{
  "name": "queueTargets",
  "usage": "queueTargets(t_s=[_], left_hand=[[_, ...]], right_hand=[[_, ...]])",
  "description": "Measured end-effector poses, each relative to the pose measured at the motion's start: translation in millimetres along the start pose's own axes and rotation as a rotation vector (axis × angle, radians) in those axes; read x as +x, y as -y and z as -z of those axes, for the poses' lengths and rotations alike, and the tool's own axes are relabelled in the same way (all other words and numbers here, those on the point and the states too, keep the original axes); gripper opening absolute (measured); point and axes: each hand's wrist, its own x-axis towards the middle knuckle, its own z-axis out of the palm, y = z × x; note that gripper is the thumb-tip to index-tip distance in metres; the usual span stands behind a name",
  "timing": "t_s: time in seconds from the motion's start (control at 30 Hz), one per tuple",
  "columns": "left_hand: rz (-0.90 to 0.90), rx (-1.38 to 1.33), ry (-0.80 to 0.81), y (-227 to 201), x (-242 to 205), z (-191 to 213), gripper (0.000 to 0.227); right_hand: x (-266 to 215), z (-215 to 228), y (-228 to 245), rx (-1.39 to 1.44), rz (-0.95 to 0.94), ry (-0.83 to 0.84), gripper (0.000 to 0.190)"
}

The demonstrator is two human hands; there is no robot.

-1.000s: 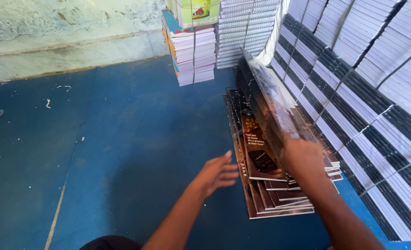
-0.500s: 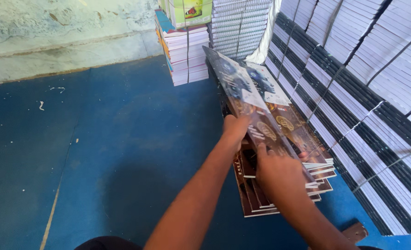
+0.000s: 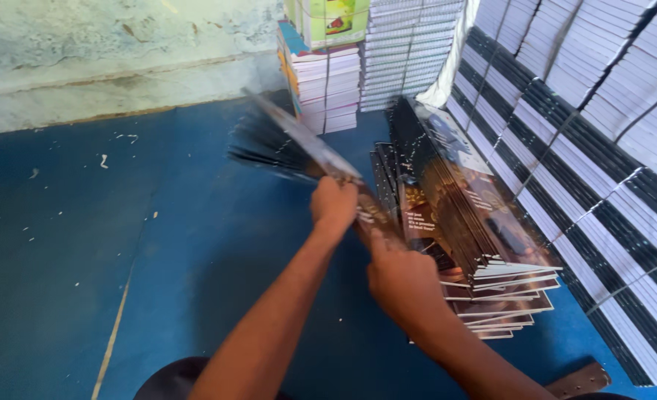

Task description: The person sits on the floor and repeatedly picks up individual books from a pile, opens them to check the pages, and places them into a new stack. The person then gathers the stacked books and aligns them neatly.

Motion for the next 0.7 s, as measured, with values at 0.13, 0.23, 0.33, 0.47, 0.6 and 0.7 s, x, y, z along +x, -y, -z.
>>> queueTargets(t_s=[0.13,0.23,0.33,0.47,0.6,0.7], left_hand=[[-0.013,0.165,-0.053,24.9,-1.9,38.9,0.039],[0.025,0.3,-0.03,28.3,-6.0,66.3,0.041],[0.064,0.332,0.023,28.1,-12.4,90.4,0.046],[0.14,0.42,0.058,35.7,-21.0,108.0,0.045],[0.222,0.385,0.067,53.8,-36.1,105.5,0.069],[0.265,0.345,0.044,61.1,-40.6,97.7,0.083]], right_hand=[[-2.0,-12.8,31.1,0.248,0.124,-0.176,0.046],[-6.0,-16.7,54.4,0.419,0.09,-0.125,0.046],[-7.7,-17.1,74.8,0.563,0.037,-0.088,0.047],[-12.5,-19.4,92.3,0.578,0.015,-0.007,0.048],[-17.3,-19.9,99.5,0.575,-0.014,0.11,0.052],[-16.4,-17.8,96.7,0.561,-0.052,0.139,0.066]])
